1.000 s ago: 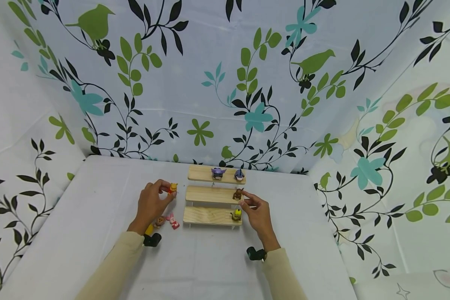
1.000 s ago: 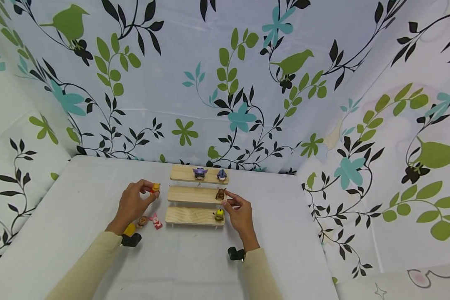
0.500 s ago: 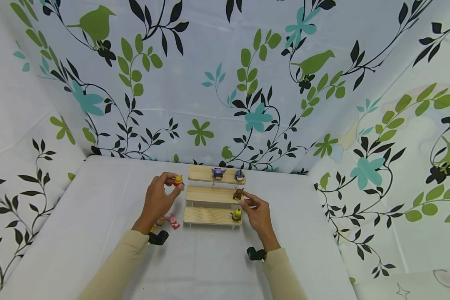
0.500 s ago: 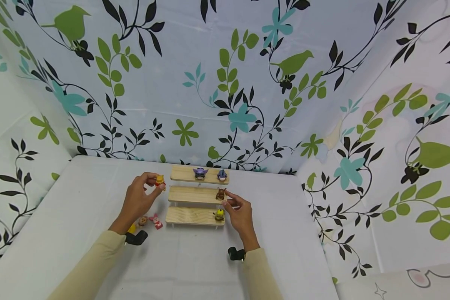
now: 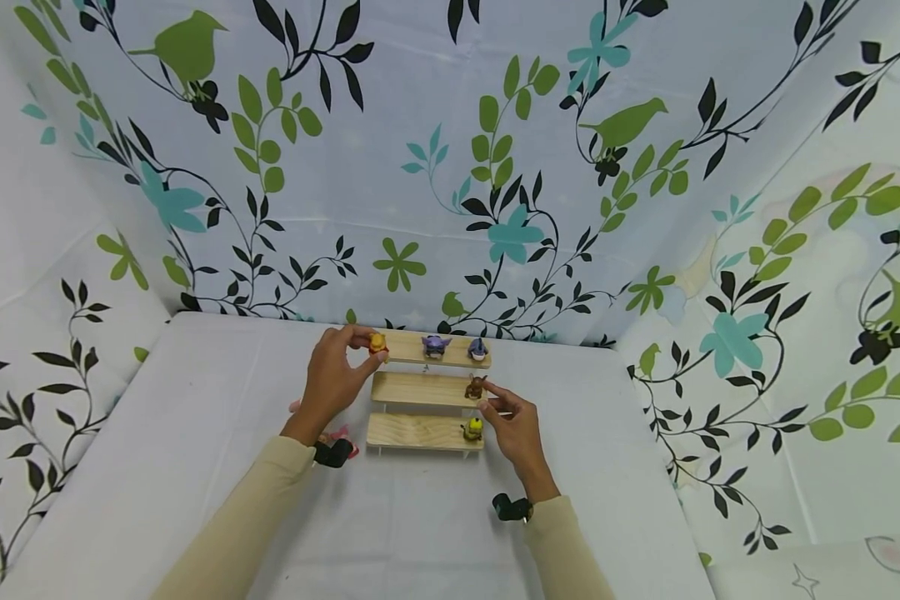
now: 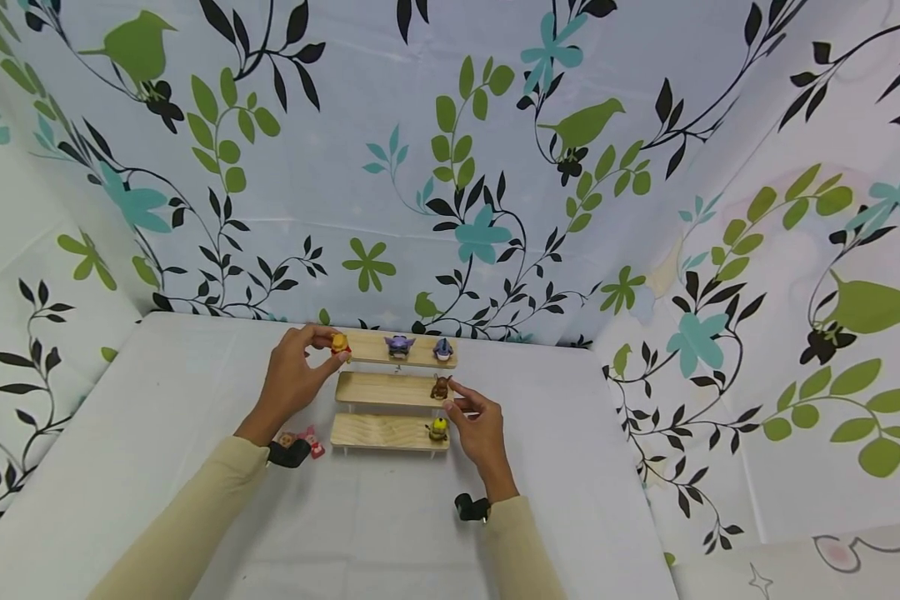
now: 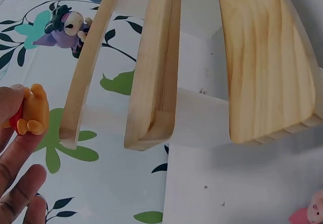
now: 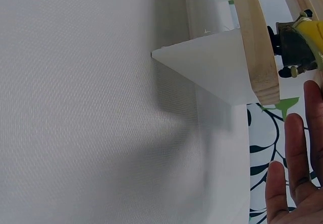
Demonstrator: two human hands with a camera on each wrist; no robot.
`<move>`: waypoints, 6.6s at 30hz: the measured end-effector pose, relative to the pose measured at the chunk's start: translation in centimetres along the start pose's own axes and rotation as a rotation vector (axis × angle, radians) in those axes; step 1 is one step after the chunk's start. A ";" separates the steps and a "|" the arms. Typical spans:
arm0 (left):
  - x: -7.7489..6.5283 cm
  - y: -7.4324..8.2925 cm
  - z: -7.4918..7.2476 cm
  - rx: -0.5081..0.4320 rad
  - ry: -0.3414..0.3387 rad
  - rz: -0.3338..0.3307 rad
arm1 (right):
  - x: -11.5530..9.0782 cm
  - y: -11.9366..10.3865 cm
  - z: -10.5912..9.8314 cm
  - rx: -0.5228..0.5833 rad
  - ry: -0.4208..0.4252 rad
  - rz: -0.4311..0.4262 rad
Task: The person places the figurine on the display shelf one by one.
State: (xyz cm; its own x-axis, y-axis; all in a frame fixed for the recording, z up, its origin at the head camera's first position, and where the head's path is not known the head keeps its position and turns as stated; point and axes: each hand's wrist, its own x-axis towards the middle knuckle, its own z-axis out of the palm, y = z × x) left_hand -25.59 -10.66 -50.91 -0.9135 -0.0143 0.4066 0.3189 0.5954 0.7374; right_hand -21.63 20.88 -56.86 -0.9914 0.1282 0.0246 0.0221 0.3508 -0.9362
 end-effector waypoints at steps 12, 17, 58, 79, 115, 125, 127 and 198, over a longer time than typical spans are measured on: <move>1.3 0.6 0.9 -0.016 -0.009 0.025 | 0.4 0.9 0.1 0.004 0.010 0.000; 1.7 0.7 1.4 -0.008 -0.013 0.012 | 0.3 1.0 0.0 0.012 -0.004 -0.016; -0.4 -3.7 -4.2 0.070 -0.027 -0.097 | 0.4 1.1 -0.2 0.014 -0.025 -0.016; -5.4 -7.5 -7.3 0.145 -0.153 -0.216 | 0.4 1.3 0.0 -0.013 -0.006 -0.018; -7.2 -11.3 -4.6 0.123 -0.234 -0.278 | 0.3 1.1 0.0 0.044 -0.021 -0.008; -7.1 -10.4 -4.7 0.129 -0.212 -0.284 | 0.3 1.0 0.1 0.040 -0.004 0.016; -7.1 -10.2 -4.6 0.136 -0.207 -0.275 | 0.3 1.1 0.1 0.033 -0.009 0.014; -3.5 3.3 1.1 -0.105 -0.240 0.029 | 0.0 1.1 0.1 0.017 -0.016 0.042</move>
State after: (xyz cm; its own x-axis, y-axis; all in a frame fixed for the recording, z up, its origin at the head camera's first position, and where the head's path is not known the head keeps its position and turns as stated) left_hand -21.66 -7.75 -50.48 -0.9333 0.1998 0.2984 0.3591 0.5061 0.7842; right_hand -21.66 21.14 -57.92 -0.9916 0.1274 -0.0199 0.0613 0.3301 -0.9420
